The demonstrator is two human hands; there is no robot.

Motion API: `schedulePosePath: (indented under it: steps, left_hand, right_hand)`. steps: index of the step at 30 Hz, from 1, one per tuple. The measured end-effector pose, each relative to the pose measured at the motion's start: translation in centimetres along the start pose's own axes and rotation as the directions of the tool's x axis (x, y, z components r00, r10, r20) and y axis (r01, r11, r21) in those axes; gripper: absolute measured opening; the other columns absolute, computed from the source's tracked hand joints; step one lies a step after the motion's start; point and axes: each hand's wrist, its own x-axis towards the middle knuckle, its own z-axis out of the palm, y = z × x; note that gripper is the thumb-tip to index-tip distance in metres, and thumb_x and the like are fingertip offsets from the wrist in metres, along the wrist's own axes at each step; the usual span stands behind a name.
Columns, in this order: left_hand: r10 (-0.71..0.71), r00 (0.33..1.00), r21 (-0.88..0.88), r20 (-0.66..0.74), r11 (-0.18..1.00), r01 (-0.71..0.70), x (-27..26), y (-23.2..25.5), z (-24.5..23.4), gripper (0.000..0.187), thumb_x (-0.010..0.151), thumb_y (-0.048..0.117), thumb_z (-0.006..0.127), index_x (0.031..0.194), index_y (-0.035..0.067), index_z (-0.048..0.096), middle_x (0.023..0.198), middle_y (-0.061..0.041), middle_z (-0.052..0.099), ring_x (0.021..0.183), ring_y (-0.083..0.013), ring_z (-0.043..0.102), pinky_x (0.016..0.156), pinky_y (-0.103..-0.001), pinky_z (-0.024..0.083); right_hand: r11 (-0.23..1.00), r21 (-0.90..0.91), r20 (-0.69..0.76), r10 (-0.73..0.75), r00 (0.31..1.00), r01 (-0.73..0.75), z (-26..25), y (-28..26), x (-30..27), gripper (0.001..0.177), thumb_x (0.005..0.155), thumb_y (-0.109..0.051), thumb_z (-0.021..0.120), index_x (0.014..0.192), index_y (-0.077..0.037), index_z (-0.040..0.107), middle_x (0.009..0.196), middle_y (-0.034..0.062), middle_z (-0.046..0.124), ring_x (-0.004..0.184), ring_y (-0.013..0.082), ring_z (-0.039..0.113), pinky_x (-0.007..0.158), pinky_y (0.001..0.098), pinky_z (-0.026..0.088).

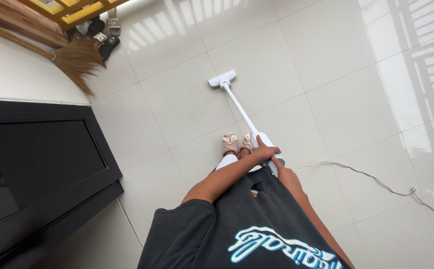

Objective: Vacuuming a tiled floor on a balcony using a stick vacuum cleaner.

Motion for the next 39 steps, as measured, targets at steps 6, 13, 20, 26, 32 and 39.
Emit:
schedulePosePath:
  steps: [6, 13, 20, 26, 32, 39]
  left_hand:
    - [0.057, 0.998, 0.048, -0.040, 0.997, -0.056, 2.8, -0.5, -4.2, 0.133, 0.076, 0.041, 0.080, 0.157, 0.025, -0.025, 0.148, -0.037, 0.029, 0.136, -0.0541, 0.040, 0.106, -0.054, 0.040]
    - [0.107, 0.991, 0.045, -0.084, 0.994, -0.104, 1.7, -2.0, -5.8, 0.132, 0.072, 0.042, 0.080, 0.161, 0.024, -0.016, 0.148, -0.037, 0.030, 0.132, -0.0521, 0.046, 0.102, -0.052, 0.044]
    - [0.063, 0.996, 0.088, -0.059, 0.994, -0.058, -1.2, -6.2, -1.6, 0.132, 0.073, 0.044, 0.079, 0.159, 0.027, -0.020, 0.146, -0.035, 0.036, 0.131, -0.0498, 0.048, 0.102, -0.053, 0.045]
    - [0.012, 1.000, 0.053, 0.005, 0.999, -0.012, -4.4, -12.6, 6.7, 0.131, 0.076, 0.043, 0.078, 0.156, 0.028, -0.025, 0.148, -0.033, 0.031, 0.132, -0.0486, 0.046, 0.100, -0.053, 0.047]
    - [-0.023, 0.998, 0.005, 0.066, 1.000, 0.022, -9.0, -18.9, 13.7, 0.124, 0.080, 0.043, 0.073, 0.156, 0.025, -0.024, 0.147, -0.034, 0.028, 0.132, -0.0526, 0.044, 0.094, -0.059, 0.050]
    - [-0.050, 0.991, 0.145, 0.123, 0.989, 0.031, -7.0, -23.8, 18.9, 0.135, 0.080, 0.047, 0.076, 0.150, 0.020, -0.037, 0.150, -0.039, 0.021, 0.138, -0.0518, 0.034, 0.101, -0.056, 0.047]
  right_hand:
    - [0.995, 0.059, -0.169, -0.067, 0.983, 0.078, 2.2, -3.2, 3.0, 0.072, 0.093, -0.019, 0.057, 0.161, -0.020, 0.037, 0.116, 0.0330, 0.071, 0.112, 0.0524, 0.068, 0.089, 0.0612, 0.056]
    - [0.992, 0.044, -0.201, -0.108, 0.974, 0.119, 5.0, -4.5, 4.0, 0.074, 0.091, -0.017, 0.060, 0.161, -0.018, 0.037, 0.117, 0.0327, 0.071, 0.113, 0.0508, 0.068, 0.092, 0.0605, 0.054]
    - [0.993, 0.010, -0.175, -0.111, 0.978, 0.115, 9.0, -0.2, 0.5, 0.073, 0.091, -0.019, 0.058, 0.161, -0.019, 0.035, 0.113, 0.0348, 0.071, 0.113, 0.0534, 0.067, 0.091, 0.0615, 0.055]
    - [0.996, 0.016, -0.164, -0.089, 0.982, 0.092, 14.6, 7.8, -5.4, 0.074, 0.091, -0.019, 0.058, 0.161, -0.021, 0.035, 0.113, 0.0361, 0.071, 0.111, 0.0554, 0.067, 0.089, 0.0637, 0.055]
    - [0.997, 0.015, -0.114, -0.078, 0.990, 0.080, 20.0, 14.1, -12.2, 0.076, 0.090, -0.021, 0.059, 0.161, -0.021, 0.034, 0.115, 0.0368, 0.070, 0.108, 0.0557, 0.068, 0.086, 0.0635, 0.057]
    - [0.998, -0.018, -0.108, -0.059, 0.992, 0.058, 23.3, 18.5, -15.8, 0.078, 0.089, -0.019, 0.060, 0.162, -0.022, 0.032, 0.107, 0.0335, 0.074, 0.098, 0.0523, 0.073, 0.074, 0.0580, 0.061]
